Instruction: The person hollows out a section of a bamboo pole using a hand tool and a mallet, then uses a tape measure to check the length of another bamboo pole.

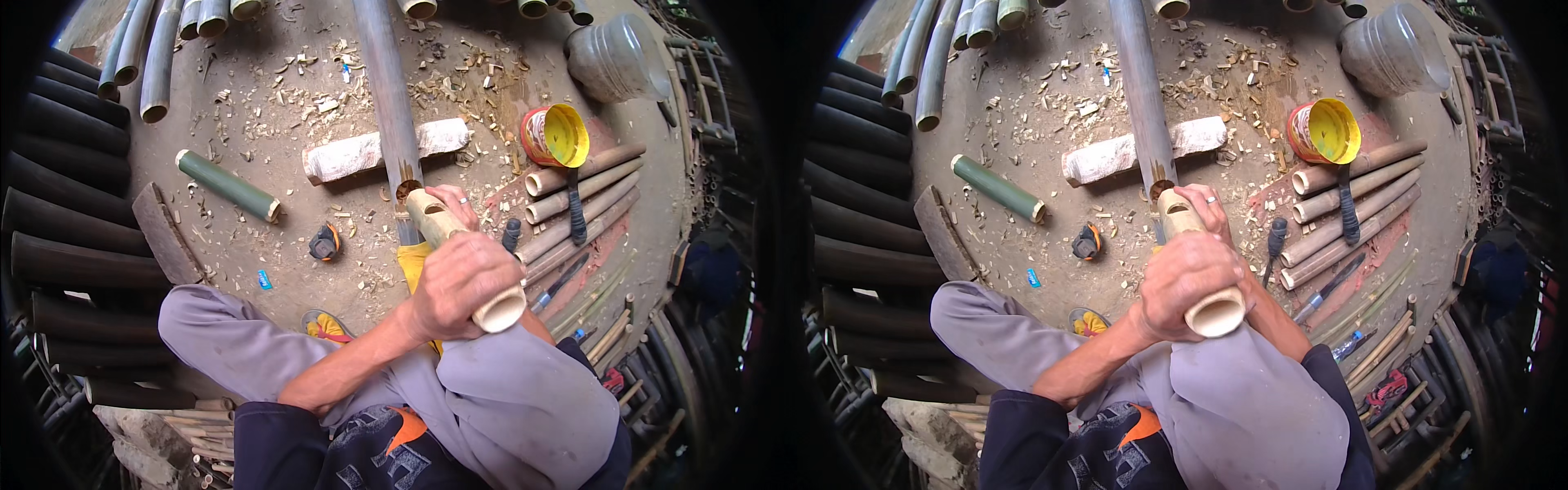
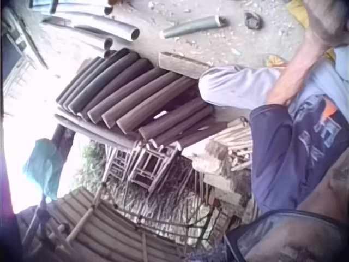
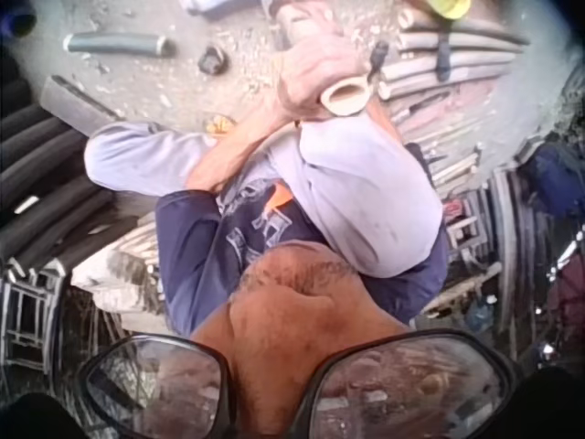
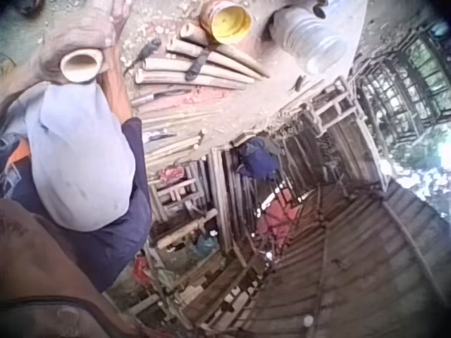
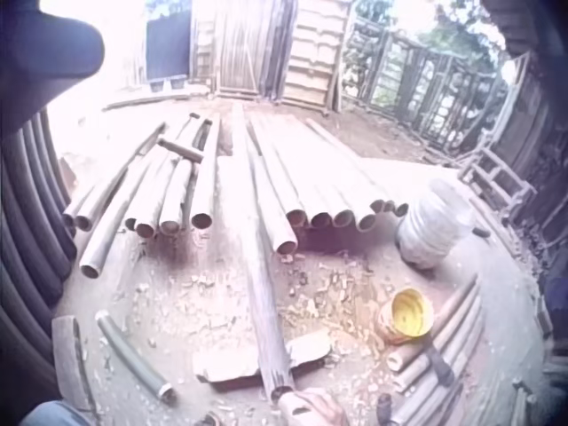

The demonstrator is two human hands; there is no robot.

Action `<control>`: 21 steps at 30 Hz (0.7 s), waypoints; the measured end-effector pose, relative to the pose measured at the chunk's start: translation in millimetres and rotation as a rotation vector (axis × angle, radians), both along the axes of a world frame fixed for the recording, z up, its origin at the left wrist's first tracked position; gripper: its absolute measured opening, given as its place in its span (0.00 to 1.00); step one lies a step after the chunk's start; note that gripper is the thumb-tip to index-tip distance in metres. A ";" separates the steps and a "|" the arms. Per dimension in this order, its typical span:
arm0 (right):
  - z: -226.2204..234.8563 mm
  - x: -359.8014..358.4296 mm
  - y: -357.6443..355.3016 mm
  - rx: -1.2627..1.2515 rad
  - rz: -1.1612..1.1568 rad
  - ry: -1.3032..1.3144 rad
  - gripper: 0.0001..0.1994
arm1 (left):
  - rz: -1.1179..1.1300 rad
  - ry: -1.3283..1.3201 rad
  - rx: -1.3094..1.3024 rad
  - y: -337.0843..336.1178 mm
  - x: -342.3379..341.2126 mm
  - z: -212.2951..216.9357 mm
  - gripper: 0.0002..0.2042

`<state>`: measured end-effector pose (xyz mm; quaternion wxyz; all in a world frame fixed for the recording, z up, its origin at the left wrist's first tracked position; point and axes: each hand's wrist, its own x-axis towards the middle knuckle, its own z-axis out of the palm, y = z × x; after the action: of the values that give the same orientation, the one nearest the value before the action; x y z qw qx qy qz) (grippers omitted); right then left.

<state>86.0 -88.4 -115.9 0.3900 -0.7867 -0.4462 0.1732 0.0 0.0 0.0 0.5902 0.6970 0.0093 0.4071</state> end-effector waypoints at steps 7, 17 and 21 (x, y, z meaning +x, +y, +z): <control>4.4 -8.8 19.9 0.066 -0.074 -0.023 0.26 | 0.084 -0.030 0.064 -6.3 -0.8 -0.6 0.20; 29.2 9.8 16.5 0.005 0.046 0.247 0.26 | 0.175 0.101 -0.006 7.7 8.4 -7.1 0.19; 81.6 50.3 23.2 -0.092 0.046 0.214 0.21 | 0.212 0.114 -0.012 21.1 19.2 -9.5 0.19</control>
<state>136.3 -65.2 -34.3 0.3947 -0.7704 -0.4114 0.2853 19.2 21.1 -9.5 0.5467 0.7105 0.1189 0.4268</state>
